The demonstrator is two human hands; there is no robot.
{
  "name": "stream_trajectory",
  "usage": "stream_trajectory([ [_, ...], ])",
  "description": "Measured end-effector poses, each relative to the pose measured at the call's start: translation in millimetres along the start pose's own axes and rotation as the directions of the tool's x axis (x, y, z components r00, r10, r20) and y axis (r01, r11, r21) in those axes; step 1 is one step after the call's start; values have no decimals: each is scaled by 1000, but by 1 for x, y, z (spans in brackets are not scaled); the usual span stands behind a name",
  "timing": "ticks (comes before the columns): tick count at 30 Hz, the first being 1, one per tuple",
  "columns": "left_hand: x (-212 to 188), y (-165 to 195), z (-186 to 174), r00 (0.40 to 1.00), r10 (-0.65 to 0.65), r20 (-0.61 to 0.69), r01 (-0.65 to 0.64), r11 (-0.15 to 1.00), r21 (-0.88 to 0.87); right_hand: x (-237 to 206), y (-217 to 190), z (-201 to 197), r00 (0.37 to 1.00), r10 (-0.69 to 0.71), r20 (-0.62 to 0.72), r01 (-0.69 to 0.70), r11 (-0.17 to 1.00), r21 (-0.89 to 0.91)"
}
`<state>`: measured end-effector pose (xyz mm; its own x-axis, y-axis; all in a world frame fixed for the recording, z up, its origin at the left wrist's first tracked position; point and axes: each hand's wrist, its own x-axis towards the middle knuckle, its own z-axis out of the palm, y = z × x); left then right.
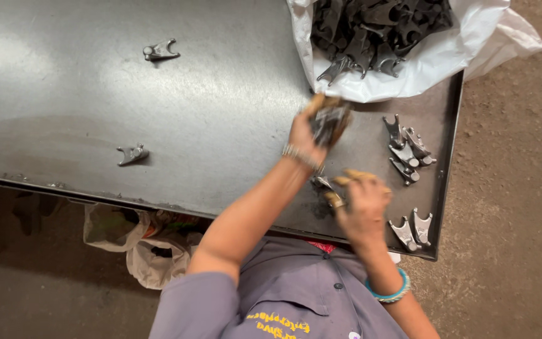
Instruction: The person picks up cast metal yoke parts one at a time from a metal table, turns and looks over each casting in both hands, and sets it back on the table in a group, occasionally tossing pieces into a large bag of parts at the edge of the table.
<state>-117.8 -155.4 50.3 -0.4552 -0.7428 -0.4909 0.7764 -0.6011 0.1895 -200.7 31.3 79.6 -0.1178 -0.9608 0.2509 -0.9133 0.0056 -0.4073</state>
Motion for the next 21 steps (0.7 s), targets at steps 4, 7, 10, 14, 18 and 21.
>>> stream_trajectory([
  [4, 72, 21, 85, 854, 172, 492, -135, 985, -111, -2, -31, 19, 990, -127, 67, 131, 989, -68],
  [7, 89, 39, 105, 891, 94, 443, -135, 989, 62, 3, -31, 28, 990, -69, 124, 83, 991, -107],
  [10, 75, 35, 69, 932, 100, 349, -260, 856, 447, 7, -24, 29, 994, -38, 98, 48, 994, -101],
  [14, 19, 33, -8, 970, 121, 209, -229, 736, 637, 10, -8, 33, 975, 116, 187, -122, 992, 21],
  [18, -54, 29, -62, 979, 181, 96, -181, 539, 823, 13, 24, 39, 932, 250, 263, -350, 812, 466],
  [21, -95, 24, -81, 965, 192, 179, -250, 465, 849, 7, 45, 40, 920, 256, 298, -381, 394, 836],
])
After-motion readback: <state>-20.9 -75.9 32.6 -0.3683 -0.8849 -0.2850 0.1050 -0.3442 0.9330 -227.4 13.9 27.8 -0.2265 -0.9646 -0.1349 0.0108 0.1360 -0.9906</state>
